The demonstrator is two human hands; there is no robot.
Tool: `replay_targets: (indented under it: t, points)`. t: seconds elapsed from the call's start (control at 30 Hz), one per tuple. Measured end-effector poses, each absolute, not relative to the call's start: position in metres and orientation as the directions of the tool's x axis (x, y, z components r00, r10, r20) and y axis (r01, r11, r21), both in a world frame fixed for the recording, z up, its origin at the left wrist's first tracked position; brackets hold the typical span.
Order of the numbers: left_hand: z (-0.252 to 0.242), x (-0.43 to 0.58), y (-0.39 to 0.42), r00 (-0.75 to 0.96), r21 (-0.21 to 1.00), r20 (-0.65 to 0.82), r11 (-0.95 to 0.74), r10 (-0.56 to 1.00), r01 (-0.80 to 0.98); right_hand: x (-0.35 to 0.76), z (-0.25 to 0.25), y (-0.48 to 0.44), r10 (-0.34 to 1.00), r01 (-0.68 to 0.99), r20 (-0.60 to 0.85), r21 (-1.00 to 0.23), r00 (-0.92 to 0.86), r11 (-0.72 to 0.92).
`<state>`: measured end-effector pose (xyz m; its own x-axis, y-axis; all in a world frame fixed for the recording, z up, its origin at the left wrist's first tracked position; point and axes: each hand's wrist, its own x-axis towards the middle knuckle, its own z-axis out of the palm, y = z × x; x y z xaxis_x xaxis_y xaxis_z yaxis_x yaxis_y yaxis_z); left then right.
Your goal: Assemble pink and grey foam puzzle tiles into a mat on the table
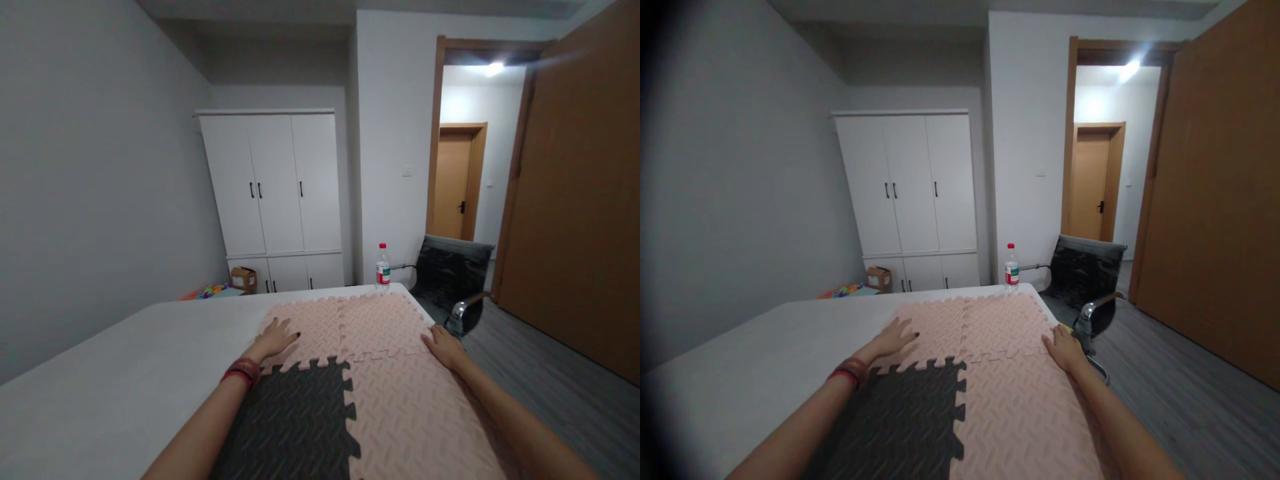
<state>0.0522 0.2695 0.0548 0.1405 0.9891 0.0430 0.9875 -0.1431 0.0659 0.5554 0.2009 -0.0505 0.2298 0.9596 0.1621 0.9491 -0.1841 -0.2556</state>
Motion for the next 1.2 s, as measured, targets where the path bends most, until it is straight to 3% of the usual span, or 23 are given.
replay_targets:
  t: [0.13, 0.27, 0.43, 0.77, 1.2]
  points:
    - [0.047, 0.119, 0.276, 0.38, 0.083, 0.089, -0.387, 0.921, 0.918, 0.556, -0.05, 0.201, 0.96, 0.952, 0.165, -0.245, 0.228, -0.184]
    - [0.012, 0.162, 0.265, 0.496, 0.086, 0.074, -0.501, 0.865, 0.861, 0.557, -0.052, 0.203, 0.962, 0.954, 0.163, -0.243, 0.219, -0.176]
    - [-0.008, 0.165, 0.266, 0.519, 0.103, 0.064, -0.523, 0.852, 0.846, 0.559, -0.055, 0.206, 0.966, 0.952, 0.146, -0.253, 0.212, -0.171]
    - [0.0, 0.165, 0.269, 0.529, 0.115, 0.033, -0.529, 0.848, 0.841, 0.558, -0.051, 0.204, 0.968, 0.949, 0.132, -0.263, 0.214, -0.174]
    - [-0.001, 0.181, 0.283, 0.453, 0.113, 0.195, -0.478, 0.87, 0.871, 0.554, -0.045, 0.201, 0.965, 0.952, 0.152, -0.257, 0.212, -0.168]
